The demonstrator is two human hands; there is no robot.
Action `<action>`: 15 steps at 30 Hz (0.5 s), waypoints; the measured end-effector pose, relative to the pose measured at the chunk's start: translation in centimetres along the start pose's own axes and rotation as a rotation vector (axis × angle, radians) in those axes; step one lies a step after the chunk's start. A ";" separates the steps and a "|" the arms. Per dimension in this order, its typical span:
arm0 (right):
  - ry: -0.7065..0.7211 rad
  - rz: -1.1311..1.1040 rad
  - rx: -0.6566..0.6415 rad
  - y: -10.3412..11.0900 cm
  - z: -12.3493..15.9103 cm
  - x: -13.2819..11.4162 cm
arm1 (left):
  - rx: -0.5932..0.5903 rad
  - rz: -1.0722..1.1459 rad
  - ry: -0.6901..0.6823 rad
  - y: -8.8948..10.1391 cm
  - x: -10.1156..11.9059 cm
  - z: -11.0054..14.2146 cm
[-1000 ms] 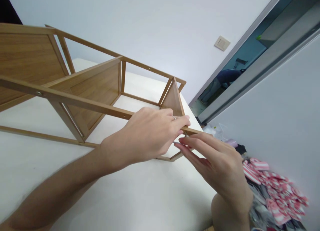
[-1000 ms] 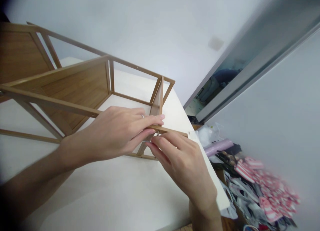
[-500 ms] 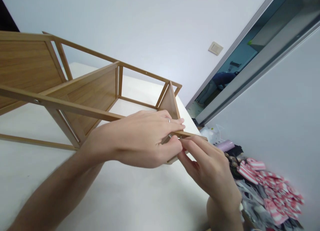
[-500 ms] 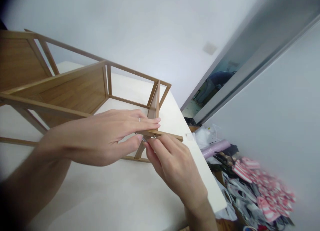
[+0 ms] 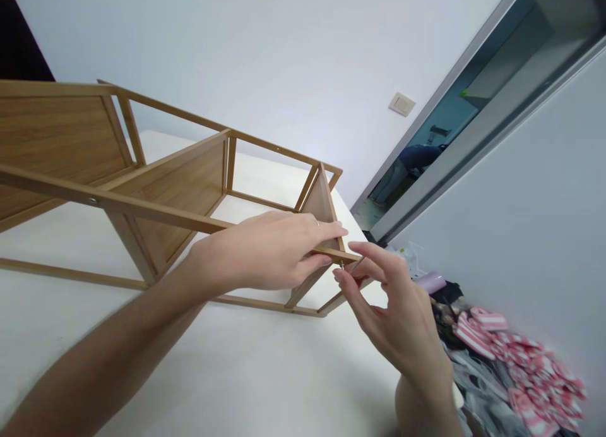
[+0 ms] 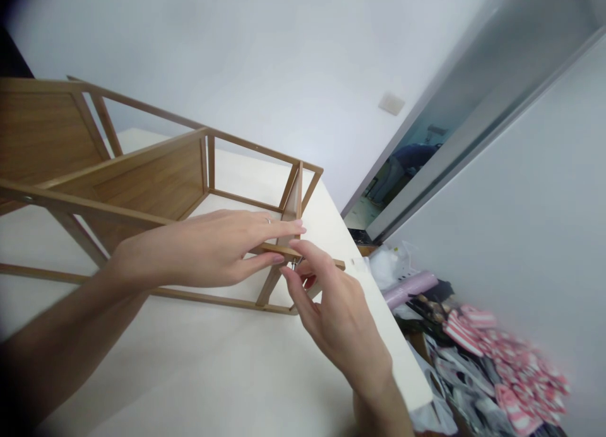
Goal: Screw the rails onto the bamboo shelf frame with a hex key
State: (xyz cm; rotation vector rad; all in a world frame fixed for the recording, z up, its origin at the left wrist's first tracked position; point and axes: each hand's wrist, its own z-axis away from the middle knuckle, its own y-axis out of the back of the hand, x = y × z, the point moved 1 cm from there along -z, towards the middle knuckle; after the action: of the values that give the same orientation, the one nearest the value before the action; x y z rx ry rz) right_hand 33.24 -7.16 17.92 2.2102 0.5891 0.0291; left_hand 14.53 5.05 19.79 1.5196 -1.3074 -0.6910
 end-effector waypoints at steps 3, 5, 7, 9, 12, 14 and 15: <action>-0.012 0.047 0.065 0.5 -0.1 0.3 | 0.028 -0.079 0.003 -0.2 0.2 0.2; 0.000 0.109 0.097 0.8 -0.2 0.6 | 0.042 -0.091 0.017 -0.3 0.2 0.2; 0.032 0.176 0.113 1.1 -0.3 0.7 | 0.052 -0.082 0.032 -0.5 0.2 0.2; 0.061 0.241 0.122 1.2 -0.3 0.7 | 0.056 -0.073 0.044 -0.5 0.2 0.2; 0.088 0.357 0.153 1.2 0.0 0.3 | 0.044 -0.065 0.061 -0.6 0.2 0.2; 0.085 0.424 0.188 1.0 0.3 -0.1 | 0.034 -0.060 0.075 -0.6 0.2 0.2; 0.080 0.448 0.203 0.9 0.5 -0.3 | 0.031 -0.056 0.079 -0.6 0.2 0.2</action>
State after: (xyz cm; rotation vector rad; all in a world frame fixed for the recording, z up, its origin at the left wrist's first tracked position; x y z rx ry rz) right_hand 33.41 -8.14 18.33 2.5084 0.1317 0.3034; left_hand 14.60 4.78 19.21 1.5981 -1.2252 -0.6417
